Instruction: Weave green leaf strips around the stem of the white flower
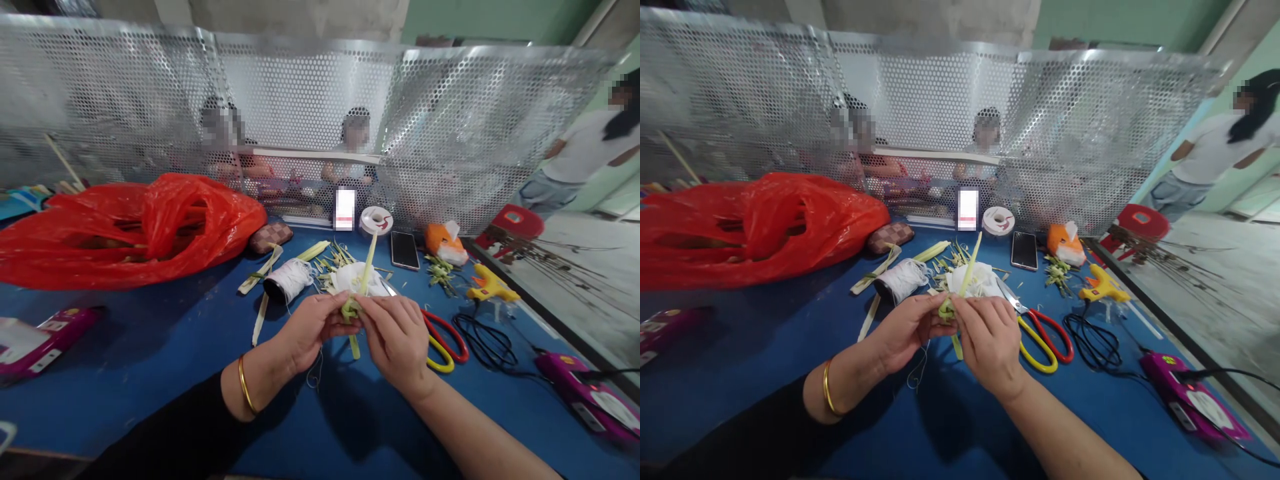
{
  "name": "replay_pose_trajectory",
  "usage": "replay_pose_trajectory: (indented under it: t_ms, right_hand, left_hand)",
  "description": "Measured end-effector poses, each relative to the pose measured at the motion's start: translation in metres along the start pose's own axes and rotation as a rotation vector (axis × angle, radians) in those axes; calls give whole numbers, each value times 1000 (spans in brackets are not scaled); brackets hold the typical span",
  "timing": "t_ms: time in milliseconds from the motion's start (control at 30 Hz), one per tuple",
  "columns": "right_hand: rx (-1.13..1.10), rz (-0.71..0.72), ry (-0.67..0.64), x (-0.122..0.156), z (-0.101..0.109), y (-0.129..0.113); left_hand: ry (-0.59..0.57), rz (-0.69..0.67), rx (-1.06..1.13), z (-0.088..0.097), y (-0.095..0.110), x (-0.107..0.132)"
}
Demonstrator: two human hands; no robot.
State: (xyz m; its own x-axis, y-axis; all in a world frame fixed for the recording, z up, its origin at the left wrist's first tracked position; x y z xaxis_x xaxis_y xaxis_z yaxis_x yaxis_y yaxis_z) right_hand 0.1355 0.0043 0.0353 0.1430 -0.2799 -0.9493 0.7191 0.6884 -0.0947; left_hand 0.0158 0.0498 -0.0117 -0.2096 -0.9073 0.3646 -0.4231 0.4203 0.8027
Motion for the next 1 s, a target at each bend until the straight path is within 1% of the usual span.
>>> replay_pose_trajectory:
  t_ms: [67,133,233,300,400,500,567,633,667,733,833,933,1000]
  right_hand:
    - [-16,-18,31,-2,2,0]
    - [-22,-6,51,-5,4,-1]
    - [-13,23,50,-8,3,-5]
    - [-44,6,31,-8,2,-4]
    - [-111,-63,32,-7,1,4]
    - [-163,-197,67,-7,3,19]
    - [-216,-286,56,-6,3,26]
    - [-266,-311,26,-7,2,28]
    - [-273,-289,13,-8,2,27]
    - [-236,-185,6,-8,4,20]
    - [-83,-27,3,-7,3,11]
    - [22,25,-6,-6,1,8]
    - [-7,50,-5,-8,1,6]
  left_hand:
    - [-5,4,6,-1,0,1]
    - [-16,-3,4,-4,0,4]
    - [-9,-26,-11,-6,1,7]
    - [-5,-32,-3,-6,2,8]
    - [-6,-30,36,-4,7,8]
    - [6,-16,38,-2,11,7]
    - [-2,-12,25,-2,12,7]
    - [-14,-10,10,-4,12,8]
    - [-16,-8,4,-4,11,9]
    - [-1,-9,-2,-5,11,10]
    - [25,-10,-6,-5,10,11]
    - [45,-9,-11,-4,9,10]
    - [59,-22,-11,-2,9,9]
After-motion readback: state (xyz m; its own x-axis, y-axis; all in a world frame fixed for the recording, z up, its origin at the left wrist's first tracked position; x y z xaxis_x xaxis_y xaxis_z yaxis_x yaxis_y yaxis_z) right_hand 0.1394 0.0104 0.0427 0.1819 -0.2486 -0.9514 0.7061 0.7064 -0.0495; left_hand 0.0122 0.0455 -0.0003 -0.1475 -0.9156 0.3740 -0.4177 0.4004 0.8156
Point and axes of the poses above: each hand's wrist, its own x-axis away from the middle knuckle, its own z-axis out of the back of the hand, y = z × x, the point moved 6 cm from there along -x, towards the middle knuckle, and after that the axes turned 13 degrees about y, right-handed, at the moved point
